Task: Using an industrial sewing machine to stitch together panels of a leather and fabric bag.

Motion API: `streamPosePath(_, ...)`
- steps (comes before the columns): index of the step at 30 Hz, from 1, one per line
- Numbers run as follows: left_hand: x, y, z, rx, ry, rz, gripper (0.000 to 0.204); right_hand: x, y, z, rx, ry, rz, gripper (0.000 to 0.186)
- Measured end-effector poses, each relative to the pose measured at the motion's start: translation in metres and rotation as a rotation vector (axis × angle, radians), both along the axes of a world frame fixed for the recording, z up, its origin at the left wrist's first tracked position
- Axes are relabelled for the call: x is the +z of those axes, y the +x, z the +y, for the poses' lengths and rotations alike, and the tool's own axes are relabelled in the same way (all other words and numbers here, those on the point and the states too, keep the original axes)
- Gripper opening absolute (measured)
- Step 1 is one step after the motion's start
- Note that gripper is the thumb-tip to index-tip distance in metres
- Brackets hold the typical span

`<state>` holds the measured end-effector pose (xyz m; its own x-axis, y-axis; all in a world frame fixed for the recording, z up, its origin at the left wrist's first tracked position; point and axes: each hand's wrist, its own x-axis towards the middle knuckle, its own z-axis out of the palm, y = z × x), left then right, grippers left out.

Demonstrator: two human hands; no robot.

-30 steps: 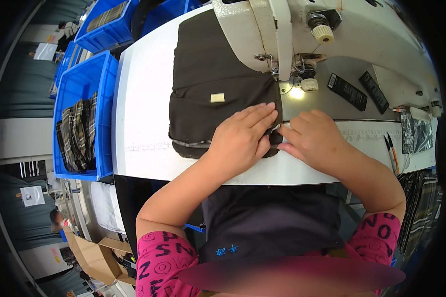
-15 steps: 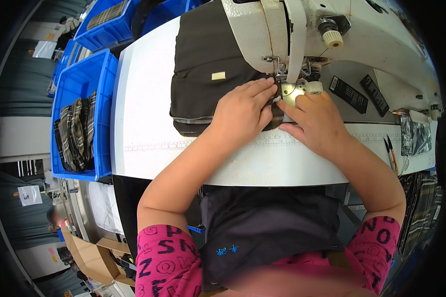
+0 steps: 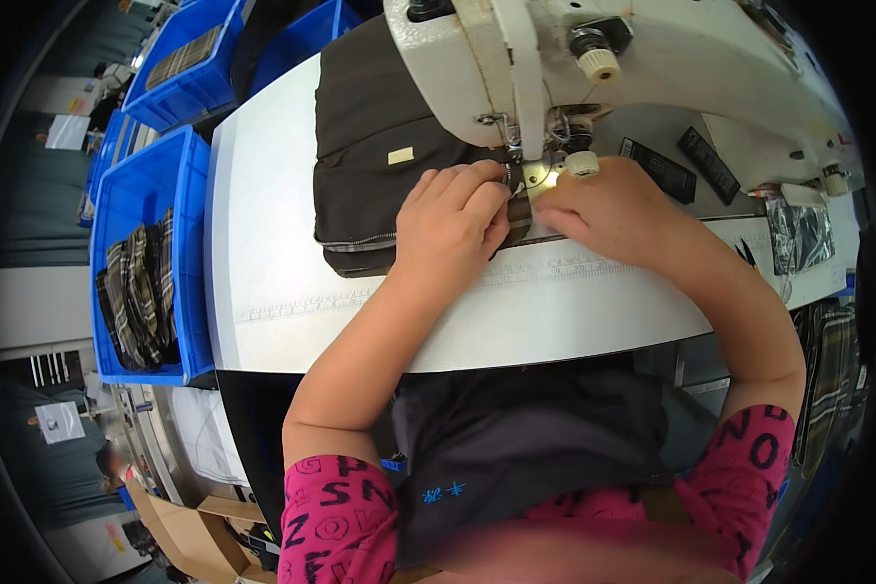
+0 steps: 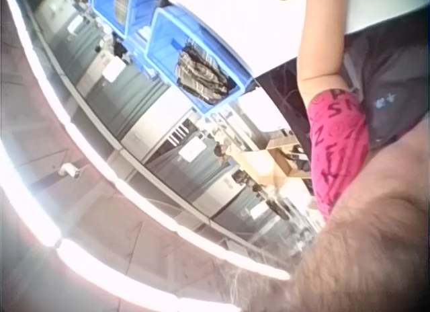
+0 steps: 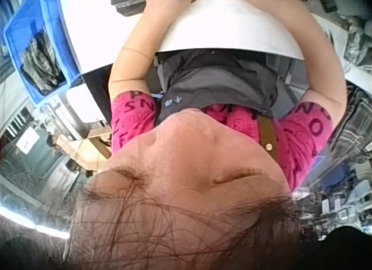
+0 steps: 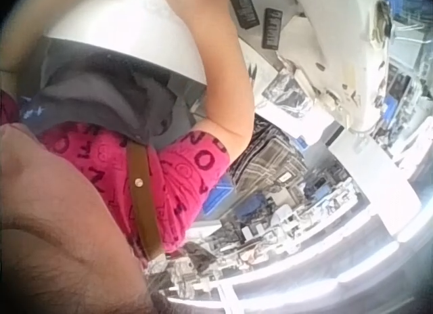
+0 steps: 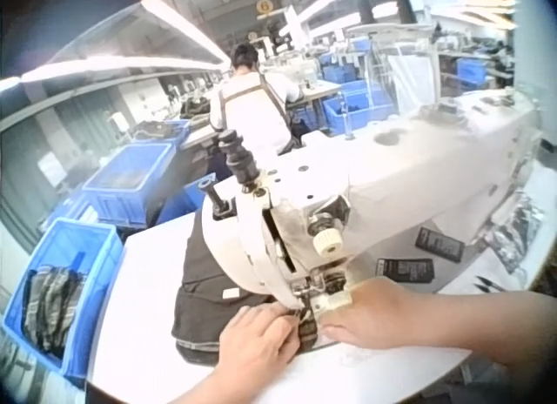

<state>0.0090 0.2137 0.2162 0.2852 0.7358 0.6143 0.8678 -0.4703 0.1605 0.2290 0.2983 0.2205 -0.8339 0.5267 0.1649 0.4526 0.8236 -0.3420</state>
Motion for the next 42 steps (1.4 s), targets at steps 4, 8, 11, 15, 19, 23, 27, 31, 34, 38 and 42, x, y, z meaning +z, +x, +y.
streamPosePath(4,-0.001,0.001,0.006,-0.021,0.047,0.019,0.023,-0.011,-0.011,0.006,-0.083,0.107,0.162,0.020)
streamPosePath(8,-0.001,0.002,0.003,0.015,0.033,0.107,0.020,-0.028,-0.013,0.014,-0.017,0.138,0.216,0.014)
streamPosePath(11,-0.004,0.000,0.004,0.028,0.019,0.117,0.021,-0.036,-0.017,0.012,-0.068,0.023,0.199,0.012)
streamPosePath(15,-0.001,0.004,0.004,0.016,-0.024,0.058,0.027,-0.034,-0.018,0.014,0.030,0.229,0.185,0.010)
streamPosePath(19,-0.003,0.003,0.009,0.036,-0.018,0.115,0.034,-0.037,-0.021,0.014,0.056,0.286,0.239,0.008)
streamPosePath(23,-0.005,-0.001,0.010,-0.047,-0.007,0.155,0.035,-0.030,-0.022,0.011,0.106,0.447,0.260,0.006)
streamPosePath(27,-0.006,-0.004,0.005,-0.121,-0.158,0.151,0.034,-0.016,-0.008,-0.003,0.100,0.425,0.151,0.006)
streamPosePath(31,0.002,-0.004,-0.002,-0.097,-0.212,0.135,0.037,-0.014,0.000,-0.023,0.215,0.353,0.008,0.013)
streamPosePath(34,-0.001,-0.004,0.000,-0.120,-0.207,0.054,0.031,-0.013,-0.001,-0.033,0.232,0.333,-0.026,0.019)
streamPosePath(38,0.001,-0.002,0.001,-0.120,-0.160,0.101,0.025,-0.015,-0.001,-0.038,0.231,0.340,-0.063,0.023)
streamPosePath(42,-0.006,-0.004,0.000,-0.124,-0.113,0.147,0.037,-0.013,-0.002,-0.040,0.229,0.327,-0.055,0.024)
